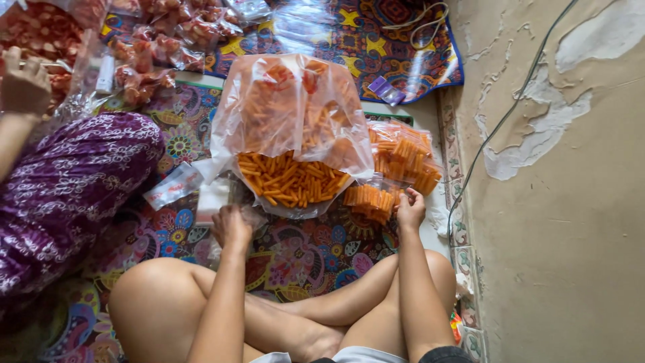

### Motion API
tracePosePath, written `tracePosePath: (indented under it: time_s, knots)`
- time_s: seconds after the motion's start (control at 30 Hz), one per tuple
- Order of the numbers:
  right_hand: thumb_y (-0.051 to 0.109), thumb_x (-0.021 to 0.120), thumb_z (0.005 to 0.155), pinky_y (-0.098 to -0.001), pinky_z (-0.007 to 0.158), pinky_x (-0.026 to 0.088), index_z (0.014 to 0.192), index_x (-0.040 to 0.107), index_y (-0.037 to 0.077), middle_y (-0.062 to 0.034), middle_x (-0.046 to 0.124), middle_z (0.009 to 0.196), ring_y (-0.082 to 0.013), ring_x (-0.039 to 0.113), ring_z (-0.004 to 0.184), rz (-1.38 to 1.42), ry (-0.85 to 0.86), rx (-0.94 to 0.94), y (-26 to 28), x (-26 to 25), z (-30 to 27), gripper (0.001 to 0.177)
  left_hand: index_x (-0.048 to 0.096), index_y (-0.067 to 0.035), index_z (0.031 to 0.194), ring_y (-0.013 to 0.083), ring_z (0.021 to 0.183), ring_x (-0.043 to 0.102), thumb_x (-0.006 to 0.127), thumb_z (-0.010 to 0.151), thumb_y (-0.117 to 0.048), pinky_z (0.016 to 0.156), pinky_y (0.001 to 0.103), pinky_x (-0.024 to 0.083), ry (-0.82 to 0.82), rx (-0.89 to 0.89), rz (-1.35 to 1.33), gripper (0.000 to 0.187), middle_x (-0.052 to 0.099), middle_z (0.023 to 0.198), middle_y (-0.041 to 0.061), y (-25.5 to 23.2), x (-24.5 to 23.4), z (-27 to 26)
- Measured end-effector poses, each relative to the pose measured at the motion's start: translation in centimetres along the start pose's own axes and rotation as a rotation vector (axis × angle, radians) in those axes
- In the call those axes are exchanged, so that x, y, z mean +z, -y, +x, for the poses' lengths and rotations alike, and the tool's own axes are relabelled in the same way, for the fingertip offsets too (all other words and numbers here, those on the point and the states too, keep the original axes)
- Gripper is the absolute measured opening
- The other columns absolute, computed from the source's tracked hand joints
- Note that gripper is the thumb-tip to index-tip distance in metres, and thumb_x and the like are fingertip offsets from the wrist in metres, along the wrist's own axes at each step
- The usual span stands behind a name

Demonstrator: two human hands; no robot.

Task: Packaging orange snack sticks into small plastic bags

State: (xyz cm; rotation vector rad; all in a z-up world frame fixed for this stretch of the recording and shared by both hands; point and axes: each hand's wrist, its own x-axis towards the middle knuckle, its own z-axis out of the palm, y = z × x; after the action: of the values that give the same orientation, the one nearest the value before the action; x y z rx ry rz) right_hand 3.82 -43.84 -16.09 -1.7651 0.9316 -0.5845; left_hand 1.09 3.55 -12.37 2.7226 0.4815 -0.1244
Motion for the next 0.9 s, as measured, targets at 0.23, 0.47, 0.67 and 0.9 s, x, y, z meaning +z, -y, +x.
tracePosePath:
  time_s: [0.23, 0.47, 0.67, 0.9]
  knots:
    - [0.017, 0.074, 0.082, -0.0269, 0.037, 0.055, 0.109, 0.074, 0.016, -0.006, 0.073, 0.087, -0.015, 0.067, 0.049, -0.001, 0.034, 0.003, -1.3, 1.0, 0.2, 0.027, 0.059, -0.02, 0.13, 0.0301, 0.134, 0.047, 0.081, 0.078, -0.035, 0.113, 0.068, 0.03, -0.05, 0.186, 0.127, 0.059, 0.062, 0.13, 0.002, 0.8, 2.0, 1.2]
    - [0.014, 0.074, 0.083, -0.0268, 0.039, 0.054, 0.111, 0.074, 0.012, -0.0093, 0.073, 0.091, -0.0161, 0.065, 0.048, 0.047, 0.028, 0.019, -0.2, -0.1, -0.6, 0.029, 0.064, -0.023, 0.102, 0.0241, 0.129, 0.054, 0.069, 0.08, -0.03, 0.117, 0.066, 0.025, -0.266, 0.262, 0.177, 0.023, 0.066, 0.113, -0.003, 0.4, 1.7, 1.0]
    - [0.013, 0.072, 0.084, -0.027, 0.04, 0.053, 0.11, 0.074, 0.01, -0.0096, 0.073, 0.088, -0.0161, 0.065, 0.049, 0.074, 0.018, -0.04, 2.2, -0.8, -1.7, 0.026, 0.06, -0.017, 0.08, 0.0337, 0.1, 0.067, 0.075, 0.078, -0.024, 0.097, 0.057, 0.049, -0.197, 0.239, -0.128, 0.017, 0.067, 0.09, 0.006, -1.6, -2.2, -0.7]
    - [0.011, 0.06, 0.097, -0.0255, 0.062, 0.053, 0.112, 0.072, 0.008, -0.0095, 0.071, 0.095, -0.0139, 0.06, 0.065, 0.154, 0.436, -0.191, 15.2, -3.2, -14.2, 0.019, 0.054, -0.025, 0.101, 0.0439, 0.089, 0.075, 0.062, 0.09, -0.03, 0.079, 0.051, 0.06, 0.213, 0.22, -0.059, 0.015, 0.073, 0.081, 0.015, -3.8, -6.9, -4.1]
